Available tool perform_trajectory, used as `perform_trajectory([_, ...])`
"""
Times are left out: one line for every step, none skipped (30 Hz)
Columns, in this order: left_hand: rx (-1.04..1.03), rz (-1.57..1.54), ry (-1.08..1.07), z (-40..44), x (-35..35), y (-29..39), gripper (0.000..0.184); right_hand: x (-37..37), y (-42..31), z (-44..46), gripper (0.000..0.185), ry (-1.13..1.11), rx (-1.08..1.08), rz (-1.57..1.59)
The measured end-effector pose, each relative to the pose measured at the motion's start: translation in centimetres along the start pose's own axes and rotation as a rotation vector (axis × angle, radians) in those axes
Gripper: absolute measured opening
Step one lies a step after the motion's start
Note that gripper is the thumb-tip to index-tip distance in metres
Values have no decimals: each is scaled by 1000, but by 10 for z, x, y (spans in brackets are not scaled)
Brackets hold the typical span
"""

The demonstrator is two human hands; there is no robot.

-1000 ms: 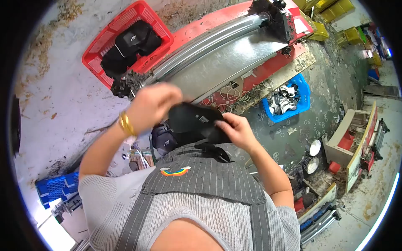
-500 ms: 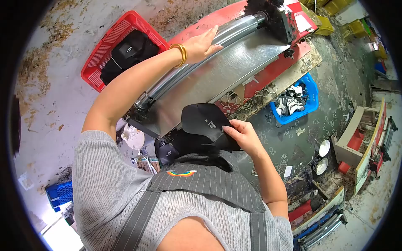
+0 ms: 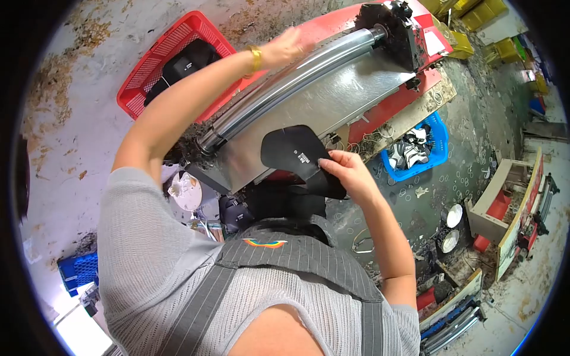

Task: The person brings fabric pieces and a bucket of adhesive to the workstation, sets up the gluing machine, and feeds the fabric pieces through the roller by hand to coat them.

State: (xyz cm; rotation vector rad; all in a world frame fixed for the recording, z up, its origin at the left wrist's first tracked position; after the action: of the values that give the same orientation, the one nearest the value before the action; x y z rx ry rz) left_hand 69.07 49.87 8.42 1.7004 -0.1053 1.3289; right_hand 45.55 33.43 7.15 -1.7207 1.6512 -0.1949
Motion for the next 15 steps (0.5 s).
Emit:
perform_trajectory([-67,-71,17,-5,18,-5,84,4,-3,3,10,-3,-3,-24])
perform_trajectory([-62,80,87,-16,33,-6,73,7,-5,7,11,-5,-10,-42])
perform_trajectory([13,10,5,-24,40,-10,56,6,-11,10,10,-17,-31,-57])
perform_trajectory([15,8,1,-36,46,-11,56,9,-13,17,10,-18,-31,-86])
perform_trajectory([21,-56,-57,-50,49,-10,49,6,-19,22,11,-42,-51,-90])
perform_trajectory([28,-123,-116,-60,46,-8,43,2,-22,24,12,-65,-73,-93])
perform_trajectory([30,-127,-115,-66,44,-6,43,2,-24,28,12,-64,-77,-94])
perform_trajectory([125,-213,-193,-73,38,-7,37,2,-26,31,13,-91,-80,-97])
perform_trajectory([218,-298,-267,-80,33,-8,32,2,-29,34,14,-117,-79,-103])
perform_trajectory([286,-379,-307,-84,27,-8,29,2,-31,33,14,-115,-78,-110])
perform_trajectory([322,-453,-278,-86,22,-10,28,5,-31,31,15,-99,-103,-68])
perform_trajectory([357,-528,-250,-88,13,-16,27,7,-30,29,16,-81,-131,-24])
perform_trajectory([406,-622,-271,-87,5,-26,26,9,-31,29,16,-68,-113,-10])
perform_trajectory([402,-626,-272,-85,5,-25,26,9,-33,31,16,-62,-115,-11])
perform_trajectory([429,-621,-271,-84,6,-24,26,8,-36,33,16,-60,-114,-24])
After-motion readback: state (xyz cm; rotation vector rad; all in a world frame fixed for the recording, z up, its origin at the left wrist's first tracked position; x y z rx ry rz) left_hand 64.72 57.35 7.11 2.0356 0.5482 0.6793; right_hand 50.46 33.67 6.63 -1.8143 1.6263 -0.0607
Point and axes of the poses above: each hand's wrist, its own z-axis towards the middle knuckle, its own x-axis out of the back of the hand, y = z × x, the point moved 4 cm from there along z, towards the middle knuckle, and after that the axes turned 15 degrees about -x, right-handed, at the moved point
